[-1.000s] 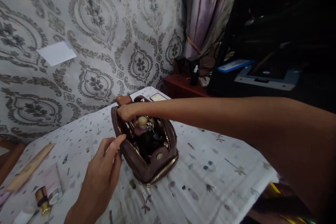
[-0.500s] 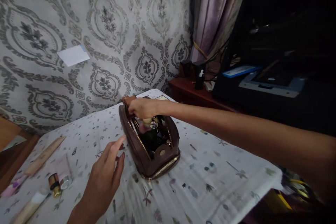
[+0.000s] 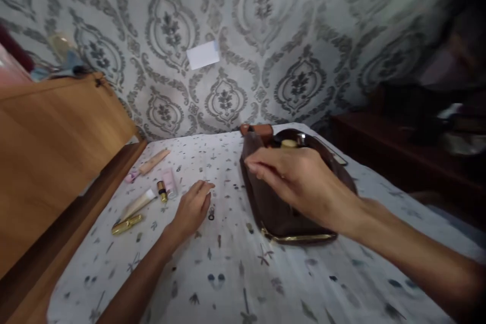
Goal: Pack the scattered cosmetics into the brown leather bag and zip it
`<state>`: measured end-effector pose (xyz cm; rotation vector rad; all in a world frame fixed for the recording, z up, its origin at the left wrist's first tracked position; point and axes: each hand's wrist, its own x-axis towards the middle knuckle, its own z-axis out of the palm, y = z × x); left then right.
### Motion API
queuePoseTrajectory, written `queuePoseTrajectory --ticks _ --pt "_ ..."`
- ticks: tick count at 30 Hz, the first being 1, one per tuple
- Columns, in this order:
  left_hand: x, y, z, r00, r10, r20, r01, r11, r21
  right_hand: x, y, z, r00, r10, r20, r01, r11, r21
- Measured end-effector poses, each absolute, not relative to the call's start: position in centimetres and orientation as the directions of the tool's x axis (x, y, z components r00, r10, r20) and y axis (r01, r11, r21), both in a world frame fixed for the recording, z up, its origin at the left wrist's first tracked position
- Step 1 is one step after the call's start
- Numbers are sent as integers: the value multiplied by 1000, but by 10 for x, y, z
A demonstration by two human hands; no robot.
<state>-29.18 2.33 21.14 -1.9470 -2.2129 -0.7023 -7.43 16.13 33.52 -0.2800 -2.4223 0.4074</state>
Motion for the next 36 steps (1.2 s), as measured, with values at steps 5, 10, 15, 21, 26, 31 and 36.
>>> queuePoseTrajectory --ticks 5,10,15,21,26,31,36 --pt "-322 10 195 -260 886 385 965 257 61 -103 123 293 -827 200 526 -99 868 -486" --pt "-344 -3 188 -329 850 411 934 358 7 -146 105 245 -905 268 330 -29 735 -678" --pt "-363 -11 187 -434 779 453 867 498 -27 -176 99 199 -910 387 149 30 420 -907" --pt "-375 -15 181 -575 683 450 748 661 -48 -183 99 152 -874 477 95 11 216 -976" --pt "-379 -18 180 -603 717 350 761 648 -16 -181 100 152 -878 474 75 12 178 -984" --pt "-383 -22 183 -526 785 328 835 549 27 -179 99 158 -882 466 72 31 210 -977" --pt "-390 -26 188 -514 784 347 855 499 139 -180 101 152 -885 457 89 17 224 -974"
